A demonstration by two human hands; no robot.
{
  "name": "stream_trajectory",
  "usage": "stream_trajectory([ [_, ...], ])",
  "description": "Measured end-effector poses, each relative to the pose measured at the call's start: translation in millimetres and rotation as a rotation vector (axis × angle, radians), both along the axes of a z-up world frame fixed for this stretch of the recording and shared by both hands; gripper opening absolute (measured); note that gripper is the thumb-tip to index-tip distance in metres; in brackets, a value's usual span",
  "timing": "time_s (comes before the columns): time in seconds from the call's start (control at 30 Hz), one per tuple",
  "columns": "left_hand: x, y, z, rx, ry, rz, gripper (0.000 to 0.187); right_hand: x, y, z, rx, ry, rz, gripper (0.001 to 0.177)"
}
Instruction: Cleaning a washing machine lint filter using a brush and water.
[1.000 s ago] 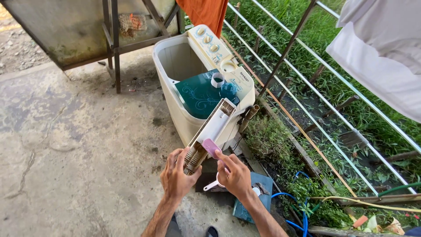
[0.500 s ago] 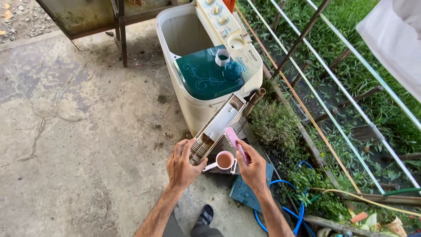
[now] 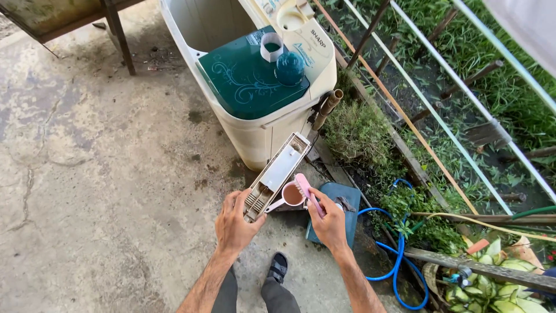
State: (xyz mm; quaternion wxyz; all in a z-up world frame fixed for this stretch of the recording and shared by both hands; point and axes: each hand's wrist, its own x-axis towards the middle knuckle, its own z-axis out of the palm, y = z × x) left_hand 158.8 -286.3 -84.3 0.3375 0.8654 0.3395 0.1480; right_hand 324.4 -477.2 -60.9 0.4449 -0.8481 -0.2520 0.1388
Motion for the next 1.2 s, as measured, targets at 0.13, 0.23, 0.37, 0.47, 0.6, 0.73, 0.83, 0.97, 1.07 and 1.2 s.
stream_trajectory([
  [0.13,6,6,-17,0.017,0.032,-0.020,0.079,1,5,-35,-0.042,0.063,-0.054,0.037],
  [0.23,11,13,-40,-0.001,0.051,-0.028,0.077,3,8,-64,-0.027,0.049,-0.077,0.036],
  [0.37,16,22,-85,0.020,0.023,-0.026,0.077,5,12,-114,-0.044,0.021,-0.083,0.036],
  [0.47,19,28,-124,-0.004,0.042,-0.026,0.077,8,14,-158,-0.081,0.023,-0.096,0.036],
  [0.6,24,35,-176,-0.082,0.087,-0.032,0.076,11,12,-226,-0.168,0.003,-0.083,0.036],
  [0.73,27,38,-249,-0.056,0.070,-0.052,0.077,14,12,-293,-0.212,-0.021,-0.071,0.035],
  [0.83,27,36,-307,-0.032,0.050,-0.065,0.077,20,13,-339,-0.259,-0.010,-0.060,0.034],
  [0.97,35,39,-382,-0.061,0.092,-0.122,0.079,31,7,-420,-0.402,-0.024,-0.037,0.034],
  [1.07,46,41,-427,-0.070,0.130,-0.153,0.079,40,3,-484,-0.481,-0.058,-0.002,0.035],
  [1.2,62,44,-482,-0.073,0.167,-0.192,0.079,55,7,-557,-0.614,-0.064,0.047,0.035],
])
